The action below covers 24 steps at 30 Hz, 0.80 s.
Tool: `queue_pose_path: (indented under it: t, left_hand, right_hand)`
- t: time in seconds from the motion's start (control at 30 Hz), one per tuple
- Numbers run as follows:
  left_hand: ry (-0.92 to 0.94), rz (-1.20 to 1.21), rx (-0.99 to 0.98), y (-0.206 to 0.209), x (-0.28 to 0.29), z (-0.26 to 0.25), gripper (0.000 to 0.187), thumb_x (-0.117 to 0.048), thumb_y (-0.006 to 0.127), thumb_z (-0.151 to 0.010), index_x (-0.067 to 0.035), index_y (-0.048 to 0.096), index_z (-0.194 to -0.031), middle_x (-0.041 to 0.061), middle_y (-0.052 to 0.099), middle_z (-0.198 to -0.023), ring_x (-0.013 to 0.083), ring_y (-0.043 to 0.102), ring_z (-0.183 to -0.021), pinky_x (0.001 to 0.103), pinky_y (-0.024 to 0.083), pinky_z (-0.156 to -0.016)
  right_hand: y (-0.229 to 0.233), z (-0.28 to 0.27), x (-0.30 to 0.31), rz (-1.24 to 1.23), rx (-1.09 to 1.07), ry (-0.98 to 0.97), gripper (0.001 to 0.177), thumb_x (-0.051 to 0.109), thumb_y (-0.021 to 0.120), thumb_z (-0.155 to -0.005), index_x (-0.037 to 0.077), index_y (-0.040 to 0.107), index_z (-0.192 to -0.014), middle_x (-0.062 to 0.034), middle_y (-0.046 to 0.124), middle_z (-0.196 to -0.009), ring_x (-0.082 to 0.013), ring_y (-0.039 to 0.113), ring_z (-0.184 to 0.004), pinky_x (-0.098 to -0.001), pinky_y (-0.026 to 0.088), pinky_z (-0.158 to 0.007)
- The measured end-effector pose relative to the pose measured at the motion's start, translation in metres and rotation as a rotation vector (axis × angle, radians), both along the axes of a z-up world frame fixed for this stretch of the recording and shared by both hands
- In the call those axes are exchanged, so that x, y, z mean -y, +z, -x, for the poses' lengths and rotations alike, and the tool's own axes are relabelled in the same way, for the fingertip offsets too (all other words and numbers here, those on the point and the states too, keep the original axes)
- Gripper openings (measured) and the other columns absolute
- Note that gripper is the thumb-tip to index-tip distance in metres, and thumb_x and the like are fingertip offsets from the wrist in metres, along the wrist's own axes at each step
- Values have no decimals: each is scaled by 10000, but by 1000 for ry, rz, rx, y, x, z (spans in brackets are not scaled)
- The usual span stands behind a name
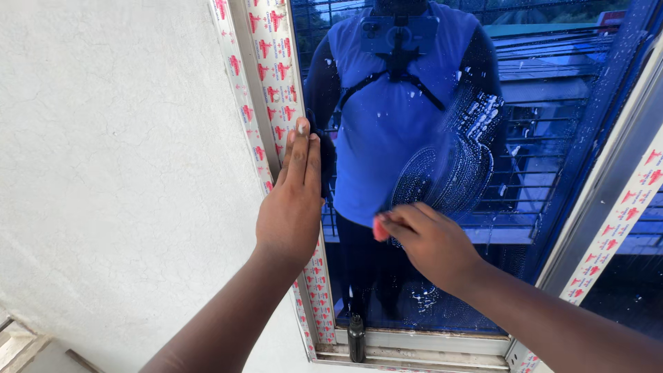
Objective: The person scrubs a window pane with a soapy sponge, then wipes the frame and glass with a cloth. They peel off protective film from the window frame and continue cleaning the edges.
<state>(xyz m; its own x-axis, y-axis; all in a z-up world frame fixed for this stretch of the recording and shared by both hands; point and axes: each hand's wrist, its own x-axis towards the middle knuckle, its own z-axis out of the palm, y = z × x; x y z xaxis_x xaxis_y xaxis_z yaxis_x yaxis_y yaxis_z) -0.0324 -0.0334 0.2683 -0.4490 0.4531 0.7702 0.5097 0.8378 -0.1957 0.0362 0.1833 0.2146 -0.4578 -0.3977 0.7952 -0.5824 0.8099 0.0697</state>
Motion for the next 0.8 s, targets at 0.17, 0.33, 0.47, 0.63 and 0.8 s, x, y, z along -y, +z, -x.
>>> queue_pose_path:
  t: [0.17, 0.33, 0.47, 0.63, 0.8]
  left_hand:
    - [-80, -60, 51, -1, -3, 3, 800, -68, 662, -858, 22, 268, -1548, 149, 97, -1675, 292, 201, -1540, 356, 443, -1115]
    - [-84, -66, 3, -6, -3, 10, 808, -104, 684, -856, 9, 293, -1554, 143, 142, -1666, 285, 235, -1527, 351, 460, -1085]
    - [-66, -60, -69, -9, -2, 14, 725, -6, 628, -895, 17, 329, -1555, 155, 172, -1673, 290, 279, -1531, 329, 470, -1096]
    - [-84, -73, -77, -11, -2, 16, 697, 53, 584, -875, 46, 355, -1533, 181, 207, -1661, 301, 308, -1522, 344, 460, -1117]
    - [-127, -92, -90, -10, 1, 15, 694, 71, 571, -866, 45, 364, -1529, 179, 219, -1658, 305, 307, -1526, 355, 442, -1149]
  right_hand:
    - [57, 23, -13, 92, -409, -184, 37, 68, 729, -987, 48, 747, -1013, -80, 650, -993, -240, 628, -884, -364, 513, -760]
    - [26, -9, -43, 187, -315, -333, 130, -19, 720, -974, 61, 767, -1065, -70, 658, -995, -208, 627, -865, -358, 521, -778]
    - [-25, -13, -27, 110, -96, -219, 165, 8, 691, -866, 64, 748, -1010, -27, 702, -991, -189, 660, -856, -324, 556, -739]
    - [-19, 14, 14, 1, 45, -87, 98, 126, 684, -904, 99, 742, -979, -2, 698, -961, -199, 671, -885, -339, 555, -749]
    - [45, 35, 34, 23, -164, -85, 47, 118, 703, -941, 81, 732, -943, -45, 686, -966, -243, 657, -916, -367, 541, -789]
